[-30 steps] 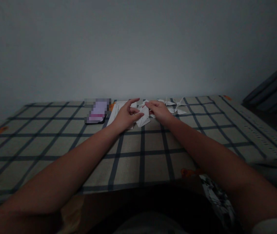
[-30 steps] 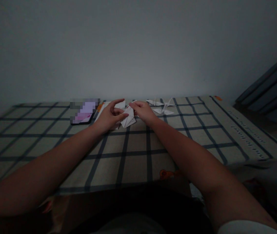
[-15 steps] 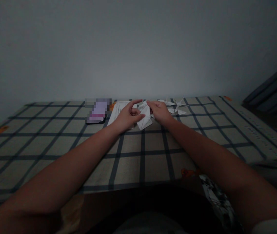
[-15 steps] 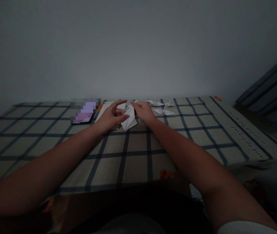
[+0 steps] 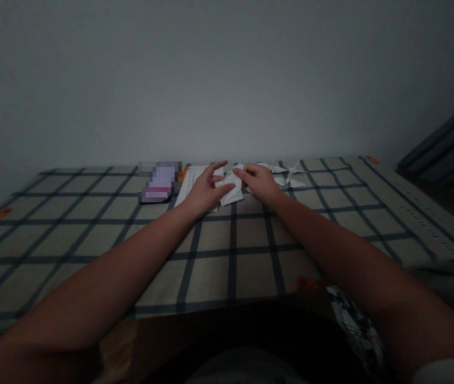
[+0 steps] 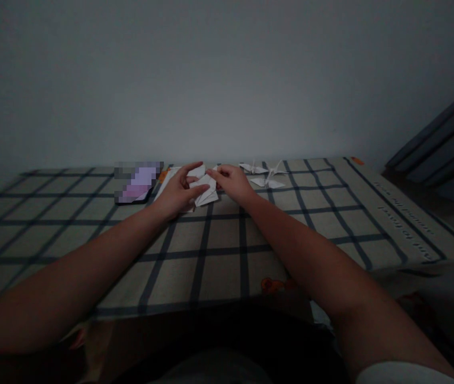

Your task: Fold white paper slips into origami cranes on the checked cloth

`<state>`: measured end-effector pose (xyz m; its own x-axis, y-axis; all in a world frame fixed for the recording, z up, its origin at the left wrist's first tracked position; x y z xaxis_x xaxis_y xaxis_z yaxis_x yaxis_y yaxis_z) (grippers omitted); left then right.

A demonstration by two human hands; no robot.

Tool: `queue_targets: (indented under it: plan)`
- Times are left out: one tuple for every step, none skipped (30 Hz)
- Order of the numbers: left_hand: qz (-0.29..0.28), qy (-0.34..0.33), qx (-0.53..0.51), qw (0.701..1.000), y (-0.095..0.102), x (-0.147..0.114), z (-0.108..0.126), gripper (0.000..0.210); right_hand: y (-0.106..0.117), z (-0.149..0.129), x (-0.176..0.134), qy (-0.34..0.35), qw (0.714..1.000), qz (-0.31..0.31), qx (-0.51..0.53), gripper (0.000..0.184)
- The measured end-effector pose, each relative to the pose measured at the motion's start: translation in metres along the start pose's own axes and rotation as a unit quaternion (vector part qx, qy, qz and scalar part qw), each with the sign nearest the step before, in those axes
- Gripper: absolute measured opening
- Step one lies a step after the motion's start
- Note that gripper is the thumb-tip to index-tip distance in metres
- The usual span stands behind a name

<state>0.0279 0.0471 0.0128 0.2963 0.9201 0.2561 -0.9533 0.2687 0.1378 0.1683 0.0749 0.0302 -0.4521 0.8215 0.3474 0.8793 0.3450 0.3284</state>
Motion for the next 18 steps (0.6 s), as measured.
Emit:
queue_targets:
  plan:
    - [0.012,-0.004,0.007,1.000,0.003,0.001,0.000,0.082,-0.003,0.002,0.001,-0.005,1.000,-0.017,0.022,0.040]
    - [0.021,-0.006,0.009,1.000,0.006,0.001,0.000,0.082,-0.006,0.004,0.001,-0.009,0.998,-0.036,0.042,0.038]
    - [0.026,-0.007,0.007,1.000,0.008,0.002,0.000,0.083,-0.009,0.007,0.002,-0.011,0.997,-0.052,0.056,0.036]
    - [0.031,-0.008,0.001,0.999,0.009,0.003,0.000,0.084,-0.011,0.009,0.002,-0.012,0.996,-0.063,0.063,0.034]
    - [0.034,-0.008,-0.006,0.999,0.010,0.003,0.000,0.085,-0.012,0.011,0.003,-0.014,0.996,-0.065,0.064,0.034]
    - [0.038,-0.007,-0.012,0.999,0.011,0.003,0.000,0.087,-0.011,0.014,0.003,-0.016,0.996,-0.059,0.063,0.034]
    - [0.044,-0.004,-0.017,0.999,0.012,0.003,-0.001,0.087,-0.010,0.016,0.004,-0.016,0.997,-0.047,0.063,0.035]
    - [0.049,0.001,-0.026,0.998,0.012,0.003,-0.003,0.085,-0.007,0.018,0.004,-0.014,0.997,-0.034,0.067,0.036]
    - [0.049,0.009,-0.043,0.998,0.011,0.004,-0.006,0.082,-0.005,0.019,0.005,-0.011,0.997,-0.022,0.071,0.036]
    - [0.043,0.021,-0.067,0.997,0.009,0.004,-0.010,0.075,-0.004,0.020,0.005,-0.007,0.997,-0.013,0.073,0.036]
    - [0.031,0.035,-0.093,0.995,0.007,0.005,-0.014,0.064,-0.002,0.020,0.005,-0.003,0.997,-0.005,0.072,0.035]
    - [0.017,0.050,-0.116,0.992,0.004,0.005,-0.018,0.053,0.000,0.020,0.005,0.000,0.998,0.003,0.068,0.035]
    - [0.004,0.063,-0.130,0.990,0.001,0.006,-0.022,0.043,0.001,0.020,0.006,0.003,0.998,0.010,0.062,0.036]
    - [-0.003,0.072,-0.134,0.988,0.000,0.006,-0.024,0.037,0.002,0.019,0.006,0.004,0.998,0.014,0.057,0.036]
    - [-0.004,0.077,-0.127,0.989,0.000,0.006,-0.026,0.035,0.002,0.019,0.006,0.006,0.998,0.015,0.055,0.037]
    - [0.001,0.080,-0.114,0.990,0.002,0.006,-0.026,0.035,0.001,0.018,0.006,0.006,0.998,0.011,0.059,0.037]
    - [0.009,0.081,-0.101,0.992,0.005,0.005,-0.026,0.035,0.000,0.018,0.006,0.004,0.998,0.004,0.070,0.036]
    - [0.019,0.080,-0.094,0.992,0.008,0.005,-0.026,0.035,-0.002,0.018,0.006,0.001,0.996,-0.004,0.086,0.035]
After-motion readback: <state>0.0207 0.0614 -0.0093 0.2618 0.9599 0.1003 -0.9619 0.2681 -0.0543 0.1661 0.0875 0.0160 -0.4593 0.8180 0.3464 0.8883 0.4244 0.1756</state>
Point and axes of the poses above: each hand's wrist, its own x-axis towards the middle knuckle, its own y-axis out of the back of the hand, z = x × y, the point moved 8 cm from there along x, towards the middle knuckle, and after that the axes turned 9 degrees about -z, right-handed, at the moved point
